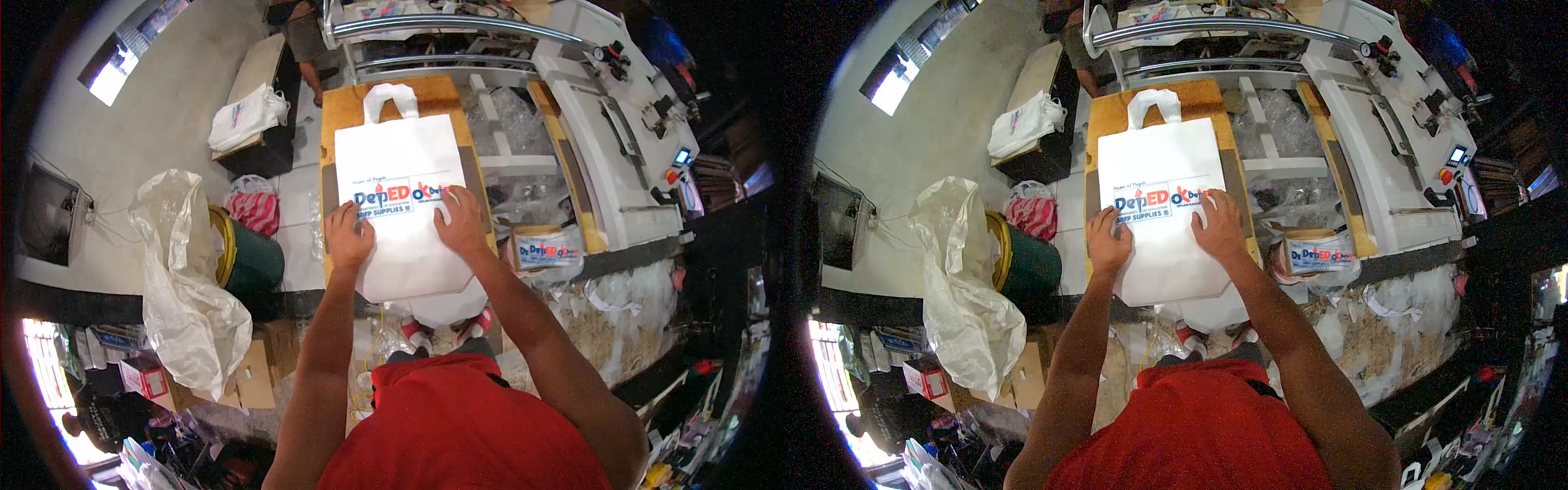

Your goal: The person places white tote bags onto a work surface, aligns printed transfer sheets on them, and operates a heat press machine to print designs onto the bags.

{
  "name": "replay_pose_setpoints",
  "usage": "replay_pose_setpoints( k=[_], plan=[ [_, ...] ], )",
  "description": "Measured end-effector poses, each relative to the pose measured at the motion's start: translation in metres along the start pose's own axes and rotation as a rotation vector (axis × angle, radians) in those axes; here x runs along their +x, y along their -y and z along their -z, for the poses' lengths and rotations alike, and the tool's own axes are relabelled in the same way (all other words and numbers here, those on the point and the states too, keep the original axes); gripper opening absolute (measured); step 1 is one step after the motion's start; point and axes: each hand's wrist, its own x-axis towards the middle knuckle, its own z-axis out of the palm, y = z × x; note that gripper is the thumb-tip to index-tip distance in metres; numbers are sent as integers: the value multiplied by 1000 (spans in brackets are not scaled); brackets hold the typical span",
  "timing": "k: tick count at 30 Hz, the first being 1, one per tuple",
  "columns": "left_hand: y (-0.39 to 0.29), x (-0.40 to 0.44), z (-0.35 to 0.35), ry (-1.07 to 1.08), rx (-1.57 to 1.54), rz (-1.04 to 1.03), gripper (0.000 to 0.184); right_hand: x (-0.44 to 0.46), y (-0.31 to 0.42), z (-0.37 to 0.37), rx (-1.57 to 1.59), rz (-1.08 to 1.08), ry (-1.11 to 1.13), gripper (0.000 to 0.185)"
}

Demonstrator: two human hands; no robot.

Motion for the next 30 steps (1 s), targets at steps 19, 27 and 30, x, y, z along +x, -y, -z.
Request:
replay_pose_setpoints(
  k=[19,27,30],
  plan=[
    [42,-7,-22,-135,-510,412,34,-24,-238,319,-744,-514,-564,37],
    [37,-4,-11,-87,-600,492,36,-19,-312,359,-831,-651,-90,49],
    [46,-6,-18,-107,-510,446,35,-9,-340,354,-821,-660,-49,41]
  ],
)
